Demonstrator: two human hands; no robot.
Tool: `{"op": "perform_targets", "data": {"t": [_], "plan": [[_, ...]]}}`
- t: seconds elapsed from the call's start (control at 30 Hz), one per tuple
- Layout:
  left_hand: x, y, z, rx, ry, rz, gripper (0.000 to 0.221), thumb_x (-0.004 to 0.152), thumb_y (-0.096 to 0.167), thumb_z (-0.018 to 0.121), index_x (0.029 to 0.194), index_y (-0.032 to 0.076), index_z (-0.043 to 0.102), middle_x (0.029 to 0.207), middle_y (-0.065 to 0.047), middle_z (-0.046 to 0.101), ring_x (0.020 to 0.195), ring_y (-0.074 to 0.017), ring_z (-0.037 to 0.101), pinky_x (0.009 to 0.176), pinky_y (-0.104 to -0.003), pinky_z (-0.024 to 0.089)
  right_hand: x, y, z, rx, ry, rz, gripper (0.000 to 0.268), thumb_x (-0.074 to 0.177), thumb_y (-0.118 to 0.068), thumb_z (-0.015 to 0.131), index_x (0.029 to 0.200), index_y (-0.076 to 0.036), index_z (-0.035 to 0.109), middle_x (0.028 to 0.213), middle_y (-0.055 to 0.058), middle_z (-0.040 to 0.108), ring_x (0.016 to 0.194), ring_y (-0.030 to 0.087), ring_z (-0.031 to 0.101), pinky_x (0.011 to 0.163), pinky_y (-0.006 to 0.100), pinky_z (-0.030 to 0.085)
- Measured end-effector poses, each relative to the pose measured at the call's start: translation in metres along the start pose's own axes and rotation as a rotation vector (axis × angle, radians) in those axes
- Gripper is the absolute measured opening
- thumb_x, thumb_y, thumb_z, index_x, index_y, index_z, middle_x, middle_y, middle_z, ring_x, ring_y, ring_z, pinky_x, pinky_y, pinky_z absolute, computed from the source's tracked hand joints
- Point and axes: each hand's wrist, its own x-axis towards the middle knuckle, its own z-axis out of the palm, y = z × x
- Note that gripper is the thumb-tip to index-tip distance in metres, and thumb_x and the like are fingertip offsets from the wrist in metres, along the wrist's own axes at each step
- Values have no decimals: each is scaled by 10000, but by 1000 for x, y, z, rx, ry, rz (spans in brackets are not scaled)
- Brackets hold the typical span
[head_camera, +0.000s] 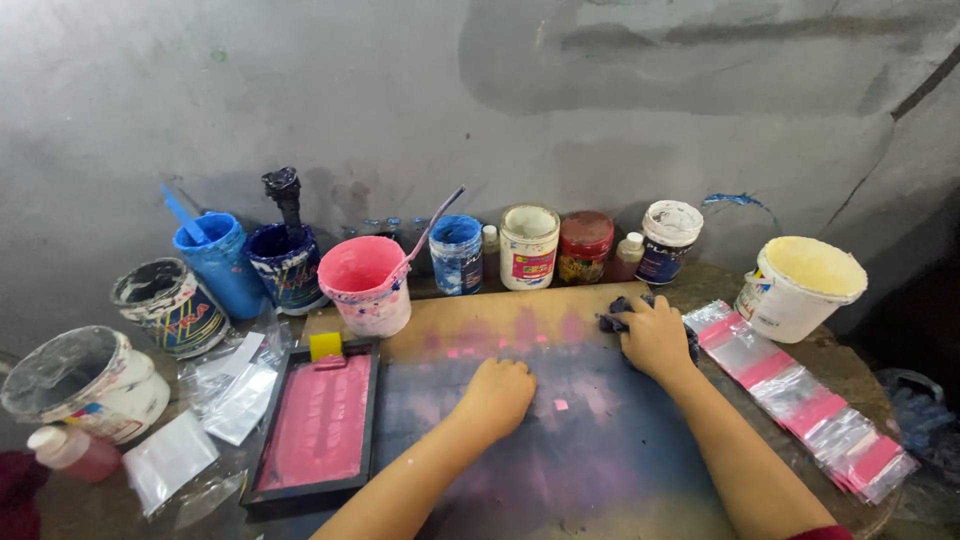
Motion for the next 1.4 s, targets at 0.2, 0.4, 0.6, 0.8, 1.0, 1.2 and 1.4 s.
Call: {"op": "perform_targets", "data": {"t": [0.2, 0.4, 0.6, 0.8, 1.0, 1.2, 1.4], "plan": [[-16, -8, -31, -63, -94, 61, 247, 857, 130, 718, 1101, 143, 688, 1028, -50, 677, 912, -306, 667, 752, -433, 473, -6, -36, -32, 286, 39, -390, 377, 786, -146, 696, 1108, -318, 791, 1134, -29, 695, 903, 294, 569, 724, 474, 525], [-13, 0, -3, 24, 29, 69, 238, 844, 58, 612, 1068, 103, 679, 958, -97, 693, 794, -304, 666, 704, -428, 459, -4, -78, -22, 374, 112, -491, 372, 733, -112, 733, 1056, -275, 819, 1020, 18, 629, 841, 296, 540, 651, 457, 508], [-13, 2, 14, 62, 105, 60, 269, 839, 79, 625, 1099, 90, 693, 954, -92, 701, 752, -273, 651, 672, -406, 452, 33, -86, -19, 310, -31, -468, 349, 750, -113, 653, 1016, -279, 807, 1036, 6, 630, 926, 305, 567, 623, 498, 532], [-16, -5, 5, -32, 99, 79, 284, 827, 44, 595, 1090, 90, 692, 986, -99, 702, 794, -311, 671, 678, -431, 459, 55, -99, 6, 271, 160, -444, 276, 694, -84, 668, 930, -159, 789, 1053, -4, 661, 851, 286, 524, 566, 460, 500], [-19, -9, -10, -82, 76, 75, 256, 821, 36, 608, 1049, 115, 695, 980, -80, 708, 835, -321, 679, 686, -440, 461, 53, -87, -43, 372, -266, -497, 284, 797, -223, 702, 1054, -208, 822, 1104, 47, 621, 1002, 305, 592, 844, 475, 475], [-23, -17, -23, -181, 57, 73, 297, 766, 219, 836, 1007, 133, 686, 990, -56, 703, 888, -327, 675, 685, -464, 490, 48, -93, -78, 357, -398, -576, 68, 766, -274, 816, 826, -245, 801, 1016, -85, 672, 968, 202, 573, 823, 386, 452], [-22, -16, -25, -150, 31, 80, 276, 790, 208, 836, 1012, 129, 693, 995, -56, 697, 896, -306, 667, 686, -444, 501, 51, -102, -5, 374, 100, -362, 183, 793, -197, 701, 952, -129, 763, 985, 25, 667, 923, 330, 574, 765, 486, 496]]}}
